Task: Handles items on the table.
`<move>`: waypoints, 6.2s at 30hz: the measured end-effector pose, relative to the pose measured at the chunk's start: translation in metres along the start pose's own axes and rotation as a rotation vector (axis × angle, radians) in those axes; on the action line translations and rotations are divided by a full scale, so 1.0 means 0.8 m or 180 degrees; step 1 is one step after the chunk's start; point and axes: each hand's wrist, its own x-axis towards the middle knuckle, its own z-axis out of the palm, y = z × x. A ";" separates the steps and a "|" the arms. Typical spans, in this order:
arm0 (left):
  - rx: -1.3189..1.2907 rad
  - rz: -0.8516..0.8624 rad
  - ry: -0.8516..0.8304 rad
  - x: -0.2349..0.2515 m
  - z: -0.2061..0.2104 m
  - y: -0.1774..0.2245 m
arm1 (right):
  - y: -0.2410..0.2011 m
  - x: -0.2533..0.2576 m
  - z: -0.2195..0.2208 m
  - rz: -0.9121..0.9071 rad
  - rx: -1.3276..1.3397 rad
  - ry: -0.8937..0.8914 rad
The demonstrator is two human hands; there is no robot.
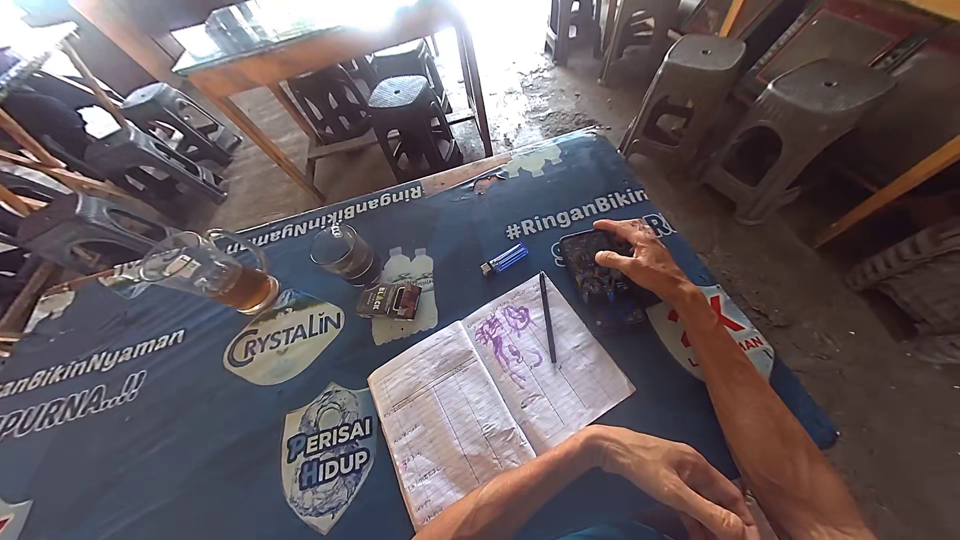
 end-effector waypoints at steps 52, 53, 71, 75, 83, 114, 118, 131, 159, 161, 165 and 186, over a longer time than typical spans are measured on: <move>-0.0024 -0.0067 0.0008 0.000 0.003 0.004 | 0.005 -0.019 -0.021 -0.0107 0.0435 -0.0402; -0.0012 -0.0054 0.0004 0.000 0.002 0.003 | 0.008 -0.022 -0.022 -0.0138 0.0419 -0.0432; -0.0018 -0.0066 -0.0001 0.000 0.002 0.004 | -0.014 -0.015 0.000 0.0052 0.0371 0.0215; 0.0003 -0.0067 0.0000 0.000 0.002 0.004 | -0.014 -0.021 -0.002 0.0100 0.0417 0.0158; 0.0037 -0.0014 -0.0016 0.000 0.001 0.004 | -0.013 -0.015 -0.021 -0.0013 0.0402 -0.0452; 0.0023 -0.0066 -0.0026 0.000 0.001 0.005 | -0.011 -0.021 -0.038 -0.0108 0.0546 -0.0841; 0.0036 -0.0051 -0.0045 0.000 0.000 0.004 | -0.014 -0.024 -0.040 -0.0119 0.0412 -0.0913; 0.0011 -0.0087 -0.0052 0.001 0.000 0.006 | -0.023 -0.030 -0.036 -0.0214 -0.0360 -0.1265; 0.0020 0.0002 -0.0086 0.001 -0.001 0.002 | -0.026 -0.027 -0.022 0.0048 -0.0561 -0.1041; 0.0008 -0.0035 -0.0077 0.001 -0.001 0.003 | -0.026 -0.028 -0.027 -0.0020 -0.0392 -0.1068; 0.0045 -0.0056 -0.0054 0.000 -0.001 0.004 | -0.023 -0.034 -0.046 -0.0080 0.0306 -0.1179; 0.0079 -0.0003 -0.0055 0.000 -0.001 0.004 | -0.016 -0.030 -0.051 -0.0030 0.0257 -0.1393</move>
